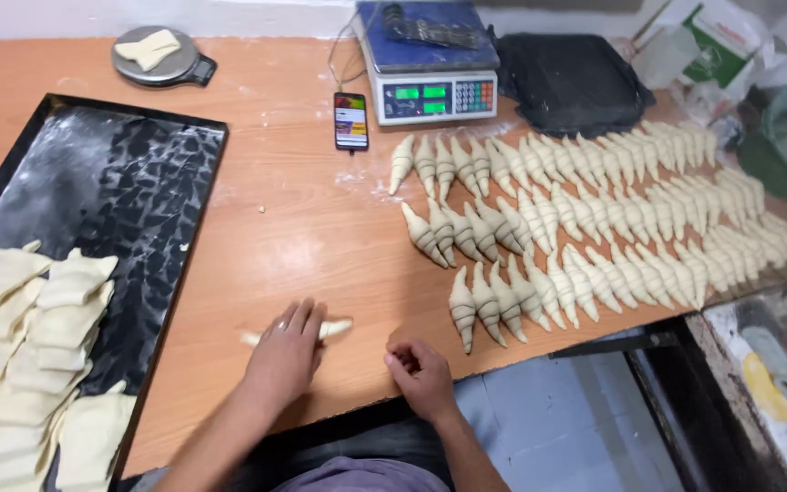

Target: Rolling triangular pieces of dough into croissant shapes on a bakery workbench.

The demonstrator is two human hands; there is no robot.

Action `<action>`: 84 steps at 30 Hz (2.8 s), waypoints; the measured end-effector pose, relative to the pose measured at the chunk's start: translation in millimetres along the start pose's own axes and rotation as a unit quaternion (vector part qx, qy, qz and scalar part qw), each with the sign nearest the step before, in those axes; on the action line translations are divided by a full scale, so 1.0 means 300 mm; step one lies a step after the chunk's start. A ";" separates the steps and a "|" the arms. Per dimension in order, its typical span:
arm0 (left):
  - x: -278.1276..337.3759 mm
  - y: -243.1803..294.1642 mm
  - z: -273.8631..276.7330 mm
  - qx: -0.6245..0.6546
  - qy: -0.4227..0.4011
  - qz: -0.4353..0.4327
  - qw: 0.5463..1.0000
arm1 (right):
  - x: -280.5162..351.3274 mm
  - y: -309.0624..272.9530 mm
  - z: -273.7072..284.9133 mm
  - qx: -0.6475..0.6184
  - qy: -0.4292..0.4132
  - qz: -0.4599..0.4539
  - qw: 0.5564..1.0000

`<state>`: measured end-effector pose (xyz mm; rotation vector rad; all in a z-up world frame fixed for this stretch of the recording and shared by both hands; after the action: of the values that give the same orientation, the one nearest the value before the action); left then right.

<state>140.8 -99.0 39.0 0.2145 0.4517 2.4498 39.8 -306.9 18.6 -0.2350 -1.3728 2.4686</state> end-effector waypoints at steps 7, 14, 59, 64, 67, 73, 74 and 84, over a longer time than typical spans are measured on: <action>-0.057 -0.023 0.073 0.526 0.028 0.092 0.845 | -0.126 -0.007 -0.275 -0.316 -0.222 -0.137 0.912; 0.084 -0.172 0.186 0.370 0.260 0.115 0.884 | -0.597 -0.230 -0.215 -0.230 -0.132 -0.101 0.959; 0.254 -0.308 -0.114 0.581 0.318 0.017 0.749 | -0.074 -0.802 -0.934 -0.058 -0.371 0.212 0.902; 0.253 -0.304 -0.011 0.905 0.179 0.096 0.374 | -0.246 -0.672 -0.606 -0.234 -0.384 0.153 0.880; 0.214 -0.238 0.096 0.951 0.151 0.061 0.263 | -0.284 -0.539 -0.499 -0.181 -0.338 0.088 0.919; 0.150 -0.110 -0.096 0.945 0.082 0.077 0.307 | -0.063 -0.715 -0.262 0.179 -0.070 0.382 0.904; 0.158 -0.081 -0.123 0.943 0.074 0.094 0.309 | -0.036 -0.715 -0.277 0.187 -0.115 0.379 0.899; 0.100 -0.182 -0.270 0.841 0.148 0.295 0.428 | -0.151 -0.081 -0.337 -0.402 -0.119 -0.056 0.906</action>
<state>126.7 -61.9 -55.1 0.7905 3.2636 1.3337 116.0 -229.7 -14.6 -0.0199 -2.3762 1.7426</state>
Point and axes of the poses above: each hand's wrist, its own x-axis away from the middle knuckle, its own z-axis out of the back of the hand, y = z × x, the point moved 9 cm from there along -x, towards the middle knuckle, and after that the axes turned 5 degrees about x, right-handed, at the moved point
